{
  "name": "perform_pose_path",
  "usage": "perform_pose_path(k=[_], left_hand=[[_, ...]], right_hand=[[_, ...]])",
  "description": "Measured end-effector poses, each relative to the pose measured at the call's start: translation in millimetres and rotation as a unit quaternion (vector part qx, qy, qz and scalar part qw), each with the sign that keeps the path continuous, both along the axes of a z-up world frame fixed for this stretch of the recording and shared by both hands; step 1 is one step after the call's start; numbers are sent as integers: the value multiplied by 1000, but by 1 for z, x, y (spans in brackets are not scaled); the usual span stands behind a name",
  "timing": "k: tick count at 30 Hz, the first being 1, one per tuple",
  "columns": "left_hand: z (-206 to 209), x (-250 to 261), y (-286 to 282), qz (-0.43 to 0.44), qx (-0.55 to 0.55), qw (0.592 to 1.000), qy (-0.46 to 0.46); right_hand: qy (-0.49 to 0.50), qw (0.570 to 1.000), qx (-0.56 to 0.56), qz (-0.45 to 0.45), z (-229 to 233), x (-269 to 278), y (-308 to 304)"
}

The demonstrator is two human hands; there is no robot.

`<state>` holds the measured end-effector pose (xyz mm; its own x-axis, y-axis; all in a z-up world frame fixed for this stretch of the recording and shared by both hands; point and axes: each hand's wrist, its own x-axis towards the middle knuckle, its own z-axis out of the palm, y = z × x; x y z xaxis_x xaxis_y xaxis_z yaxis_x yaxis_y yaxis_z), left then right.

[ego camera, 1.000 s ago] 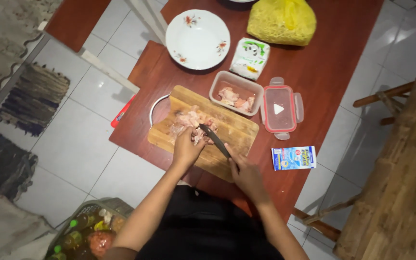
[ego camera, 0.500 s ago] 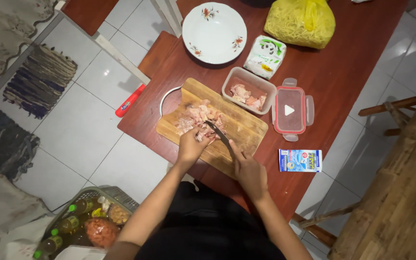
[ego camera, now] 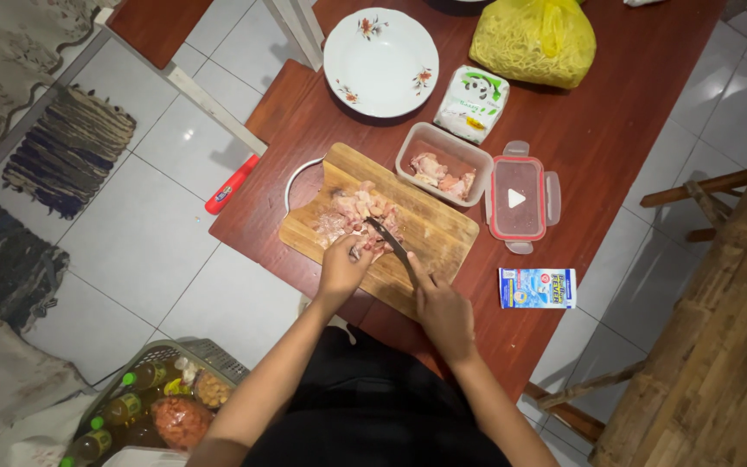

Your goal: Slicing raw meat on a wooden cutting board using a knife

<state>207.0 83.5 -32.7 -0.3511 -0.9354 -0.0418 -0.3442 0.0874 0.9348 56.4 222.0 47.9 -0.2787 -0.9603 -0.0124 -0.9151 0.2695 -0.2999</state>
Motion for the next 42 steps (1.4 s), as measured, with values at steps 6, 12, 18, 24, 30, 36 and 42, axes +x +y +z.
perform_pose_path(k=[6, 12, 18, 24, 30, 36, 42], left_hand=[[1, 14, 5, -1, -55, 997, -62], [28, 14, 13, -18, -212, 974, -76], [-6, 1, 12, -40, -272, 959, -65], [-5, 6, 7, -56, -247, 965, -69], [-9, 6, 4, -81, -269, 957, -72], [-9, 11, -4, -88, -267, 955, -97], [-7, 27, -24, -80, -239, 966, -64]], right_hand=[[-39, 997, -64, 24, -2, -9, 8], [-8, 998, -42, 37, -20, -7, 19], [55, 997, -36, 49, -33, -1, 5], [152, 975, -126, 97, -29, 4, -19], [174, 967, -151, 108, -23, 10, -32], [137, 986, -45, 88, -31, -6, 1], [77, 994, -66, 46, -51, -26, 43]])
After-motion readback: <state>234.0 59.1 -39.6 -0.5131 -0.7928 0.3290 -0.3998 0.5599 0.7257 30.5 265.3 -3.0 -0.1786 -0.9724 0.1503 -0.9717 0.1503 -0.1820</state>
